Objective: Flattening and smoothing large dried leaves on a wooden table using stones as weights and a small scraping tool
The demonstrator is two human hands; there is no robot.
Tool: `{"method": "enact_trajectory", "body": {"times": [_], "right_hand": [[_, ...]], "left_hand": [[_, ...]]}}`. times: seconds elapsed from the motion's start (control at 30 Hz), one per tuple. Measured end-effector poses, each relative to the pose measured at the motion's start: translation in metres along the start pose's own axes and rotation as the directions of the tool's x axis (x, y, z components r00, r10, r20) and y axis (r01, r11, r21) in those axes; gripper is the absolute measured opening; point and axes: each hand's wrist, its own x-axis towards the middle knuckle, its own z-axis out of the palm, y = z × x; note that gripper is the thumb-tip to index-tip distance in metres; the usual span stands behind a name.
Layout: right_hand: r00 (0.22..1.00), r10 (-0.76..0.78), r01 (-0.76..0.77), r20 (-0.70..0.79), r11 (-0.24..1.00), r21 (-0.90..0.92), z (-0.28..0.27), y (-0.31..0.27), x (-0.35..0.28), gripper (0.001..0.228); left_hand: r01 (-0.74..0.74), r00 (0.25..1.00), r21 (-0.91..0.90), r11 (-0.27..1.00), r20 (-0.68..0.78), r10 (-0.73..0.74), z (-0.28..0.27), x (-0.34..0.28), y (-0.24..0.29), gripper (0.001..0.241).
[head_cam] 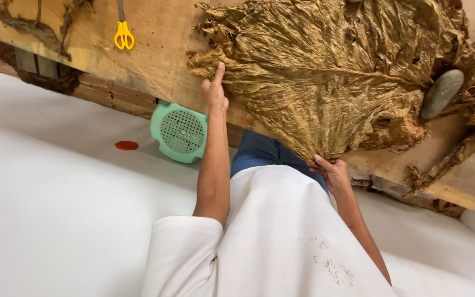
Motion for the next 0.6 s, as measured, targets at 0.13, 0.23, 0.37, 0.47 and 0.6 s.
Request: {"method": "enact_trajectory", "body": {"times": [0.13, 0.23, 0.37, 0.47, 0.6], "right_hand": [[1.0, 0.002, -0.001, -0.005, 1.0, 0.023, -0.021, 0.025, 0.016, 0.03], [1.0, -0.002, 0.003, -0.026, 1.0, 0.021, -0.014, 0.024, 0.006, 0.029], [0.999, -0.018, 0.019, -0.047, 1.0, 0.02, -0.007, 0.028, 0.002, 0.026], [0.997, -0.055, 0.057, -0.053, 0.998, 0.027, 0.005, 0.029, 0.003, 0.026], [0.994, -0.098, 0.101, -0.05, 0.994, 0.051, 0.022, 0.031, 0.004, 0.026]], "left_hand": [[-0.222, 0.975, -0.057, 0.973, -0.027, 0.22, -0.042, 0.115, -0.072, 0.05], [-0.284, 0.959, -0.091, 0.955, -0.009, 0.284, -0.052, 0.147, -0.073, 0.04], [-0.206, 0.975, -0.186, 0.961, 0.04, 0.217, -0.047, 0.145, -0.052, 0.03], [-0.074, 0.973, -0.126, 0.989, 0.208, 0.099, -0.036, 0.106, 0.003, 0.03], [0.269, 0.882, -0.195, 0.943, 0.443, -0.16, -0.051, 0.096, 0.02, 0.024]]}}
